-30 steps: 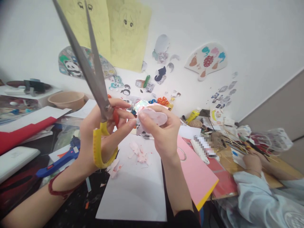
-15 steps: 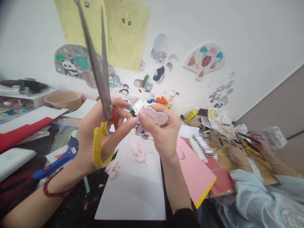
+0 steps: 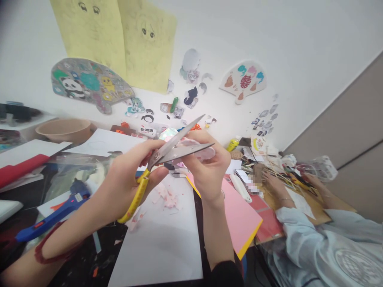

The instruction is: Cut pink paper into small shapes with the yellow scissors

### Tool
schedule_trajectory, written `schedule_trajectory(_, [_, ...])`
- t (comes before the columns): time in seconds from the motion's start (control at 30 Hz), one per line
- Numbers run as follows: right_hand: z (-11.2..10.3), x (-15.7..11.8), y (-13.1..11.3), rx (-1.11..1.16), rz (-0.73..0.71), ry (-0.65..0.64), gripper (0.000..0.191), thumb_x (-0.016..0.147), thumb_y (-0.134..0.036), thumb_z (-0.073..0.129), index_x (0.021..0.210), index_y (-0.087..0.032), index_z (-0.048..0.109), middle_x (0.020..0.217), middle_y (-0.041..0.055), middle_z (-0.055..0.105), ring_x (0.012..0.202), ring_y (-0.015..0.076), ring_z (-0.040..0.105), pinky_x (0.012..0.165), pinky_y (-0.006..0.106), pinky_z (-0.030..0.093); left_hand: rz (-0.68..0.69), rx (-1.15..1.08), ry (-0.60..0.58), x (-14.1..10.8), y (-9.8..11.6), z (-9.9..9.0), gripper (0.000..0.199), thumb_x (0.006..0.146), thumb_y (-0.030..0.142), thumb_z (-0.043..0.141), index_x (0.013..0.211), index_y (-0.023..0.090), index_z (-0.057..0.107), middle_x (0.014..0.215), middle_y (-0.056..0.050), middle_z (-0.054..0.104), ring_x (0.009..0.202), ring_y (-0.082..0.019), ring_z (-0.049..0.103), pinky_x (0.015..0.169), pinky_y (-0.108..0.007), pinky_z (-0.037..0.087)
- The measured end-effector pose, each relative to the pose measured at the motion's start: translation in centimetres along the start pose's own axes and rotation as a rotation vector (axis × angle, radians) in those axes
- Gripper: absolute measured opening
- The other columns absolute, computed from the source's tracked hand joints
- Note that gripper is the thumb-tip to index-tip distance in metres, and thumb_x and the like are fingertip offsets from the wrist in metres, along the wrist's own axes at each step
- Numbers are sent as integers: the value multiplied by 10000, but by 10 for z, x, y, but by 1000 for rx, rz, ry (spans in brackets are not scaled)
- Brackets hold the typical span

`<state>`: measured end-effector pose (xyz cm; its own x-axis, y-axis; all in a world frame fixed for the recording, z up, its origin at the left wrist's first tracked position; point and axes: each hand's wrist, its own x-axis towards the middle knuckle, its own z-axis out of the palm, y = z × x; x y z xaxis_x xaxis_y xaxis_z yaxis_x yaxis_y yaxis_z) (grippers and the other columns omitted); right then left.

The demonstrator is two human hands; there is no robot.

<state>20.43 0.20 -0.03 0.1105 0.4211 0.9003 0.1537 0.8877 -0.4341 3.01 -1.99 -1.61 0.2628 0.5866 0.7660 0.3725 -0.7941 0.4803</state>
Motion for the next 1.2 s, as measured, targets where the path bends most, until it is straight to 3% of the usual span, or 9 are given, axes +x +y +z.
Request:
schedule_trajectory(0.63, [3,-3,-2,51,-17,-6,93,849,-350,802,845,-293,729,698,-26,666,613,149,649,572,316,551,-10,-12,26,-4,-3,7,319,1012,433,587,1206,185,635,896,-29,690,740,-153,573,668,-268,434])
schedule_trajectory(0.93, [4,-3,-2,51,-23,24,106,819,-351,825,822,-294,735,716,-16,670,697,168,668,620,328,571,-3,-23,15,-3,-2,6,325,1012,412,590,1217,165,643,833,0,654,645,-119,491,644,-250,410])
schedule_trajectory(1.2, [4,-3,-4,46,44,16,196,804,-423,834,813,-283,697,776,-6,695,619,154,648,563,334,563,19,-6,21,-4,-3,7,299,1018,403,586,1205,180,654,705,33,591,595,-119,467,593,-241,376])
